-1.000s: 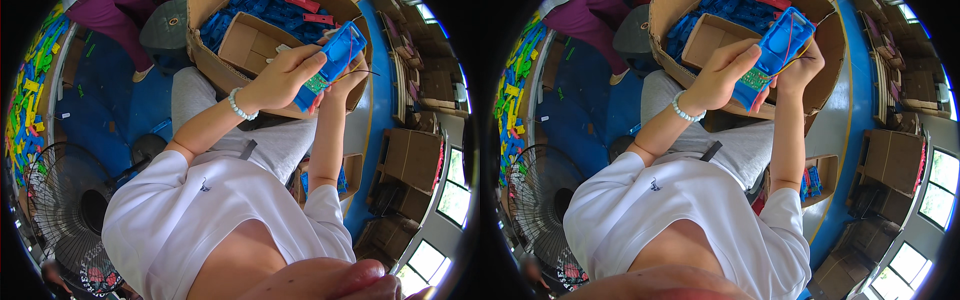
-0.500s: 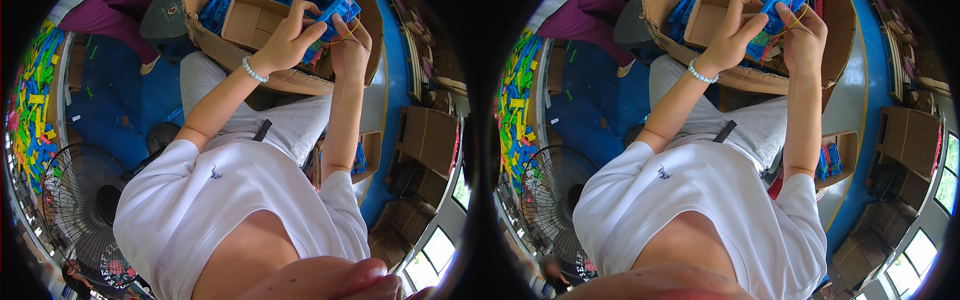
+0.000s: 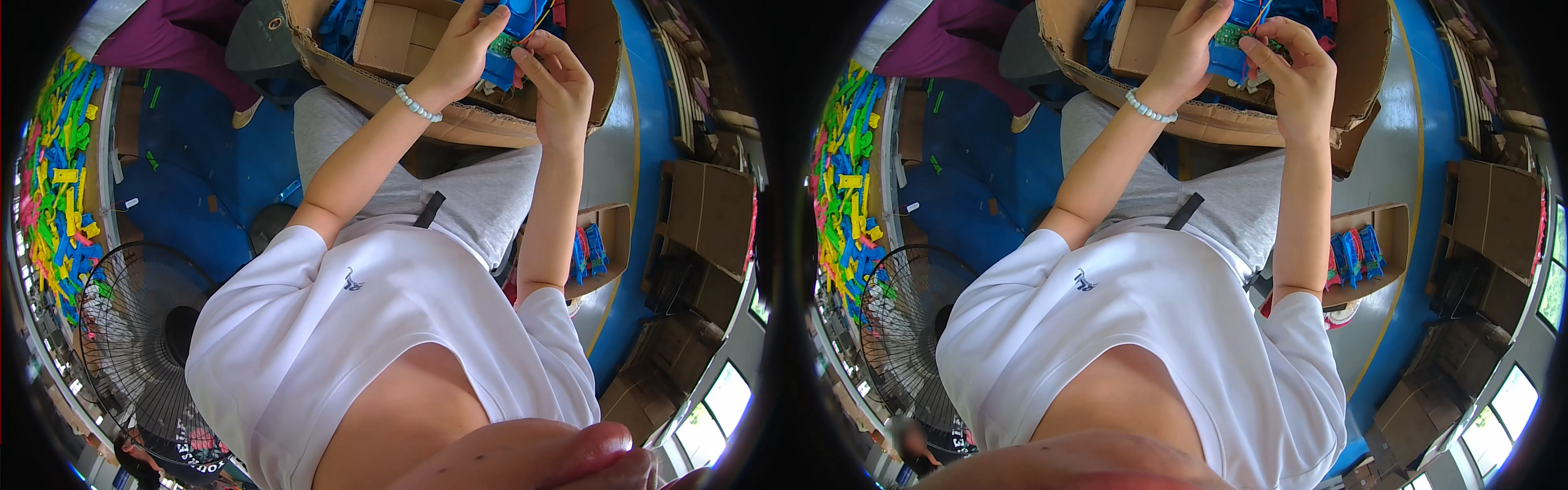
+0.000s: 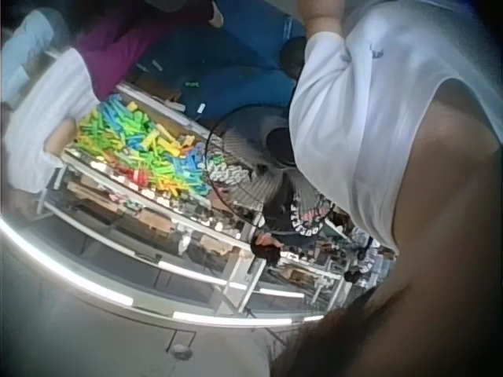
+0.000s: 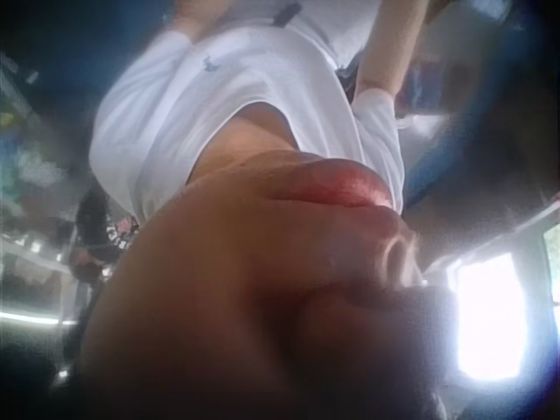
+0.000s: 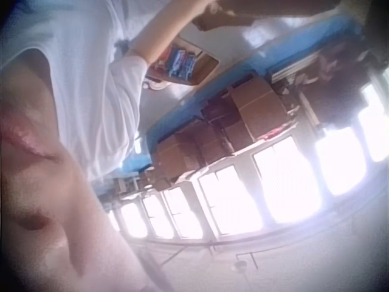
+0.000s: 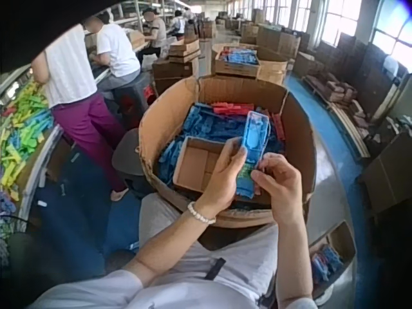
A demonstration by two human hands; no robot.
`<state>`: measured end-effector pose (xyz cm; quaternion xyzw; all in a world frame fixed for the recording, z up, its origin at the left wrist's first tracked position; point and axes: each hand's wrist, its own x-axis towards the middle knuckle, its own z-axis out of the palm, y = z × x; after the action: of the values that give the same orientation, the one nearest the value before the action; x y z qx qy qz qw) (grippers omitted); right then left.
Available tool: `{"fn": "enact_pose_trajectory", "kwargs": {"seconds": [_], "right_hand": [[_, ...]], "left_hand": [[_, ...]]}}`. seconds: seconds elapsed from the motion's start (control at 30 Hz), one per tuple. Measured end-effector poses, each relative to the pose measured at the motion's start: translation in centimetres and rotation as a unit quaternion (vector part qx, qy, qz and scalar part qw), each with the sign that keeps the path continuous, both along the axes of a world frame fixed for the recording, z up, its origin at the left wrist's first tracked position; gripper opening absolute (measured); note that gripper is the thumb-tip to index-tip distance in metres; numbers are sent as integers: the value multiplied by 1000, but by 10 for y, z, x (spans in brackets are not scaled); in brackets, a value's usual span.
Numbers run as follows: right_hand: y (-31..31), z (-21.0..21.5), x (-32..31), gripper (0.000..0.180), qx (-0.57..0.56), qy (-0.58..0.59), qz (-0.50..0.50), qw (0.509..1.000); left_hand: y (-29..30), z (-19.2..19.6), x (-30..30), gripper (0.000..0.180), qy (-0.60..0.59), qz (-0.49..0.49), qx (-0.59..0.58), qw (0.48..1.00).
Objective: Assembling electronic components into plastic toy housings.
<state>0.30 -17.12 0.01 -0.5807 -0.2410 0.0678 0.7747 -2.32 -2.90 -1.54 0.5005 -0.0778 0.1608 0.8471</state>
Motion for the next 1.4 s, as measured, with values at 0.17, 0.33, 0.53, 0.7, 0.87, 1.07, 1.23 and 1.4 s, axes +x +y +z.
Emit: {"fn": "enact_pose_trajectory", "kwargs": {"seconds": [0.17, 0.33, 0.53, 0.7, 0.87, 1.07, 1.23, 1.4], "right_hand": [[-16, -13, -2, 17, 1, -107, 10, 994], [-51, 2, -17, 21, -61, -124, 43, 989], [-95, 5, -40, 43, -268, -74, -252, 927], [-189, -22, -47, 46, -319, -133, -430, 834], [-320, -66, -91, 31, -625, 23, -450, 637], [-464, -193, -175, 25, -711, -25, -321, 625], [-465, -225, -135, 28, -683, 106, -306, 655], [-479, -154, -148, 31, -858, 16, -188, 478]], "left_hand": [[-8, 2, 4, 27, 16, -44, -92, 995], [-25, 3, 6, 33, 5, -125, -132, 983], [-77, 17, 4, 48, 47, -298, -36, 953], [-58, 16, 53, 61, -60, -256, 345, 901], [73, -47, 162, 30, -55, -44, 548, 833], [221, -170, 279, 31, 222, 5, 709, 670], [317, -230, 339, 31, 352, 182, 669, 629], [205, -247, 383, 40, 370, 97, 664, 642]]}}
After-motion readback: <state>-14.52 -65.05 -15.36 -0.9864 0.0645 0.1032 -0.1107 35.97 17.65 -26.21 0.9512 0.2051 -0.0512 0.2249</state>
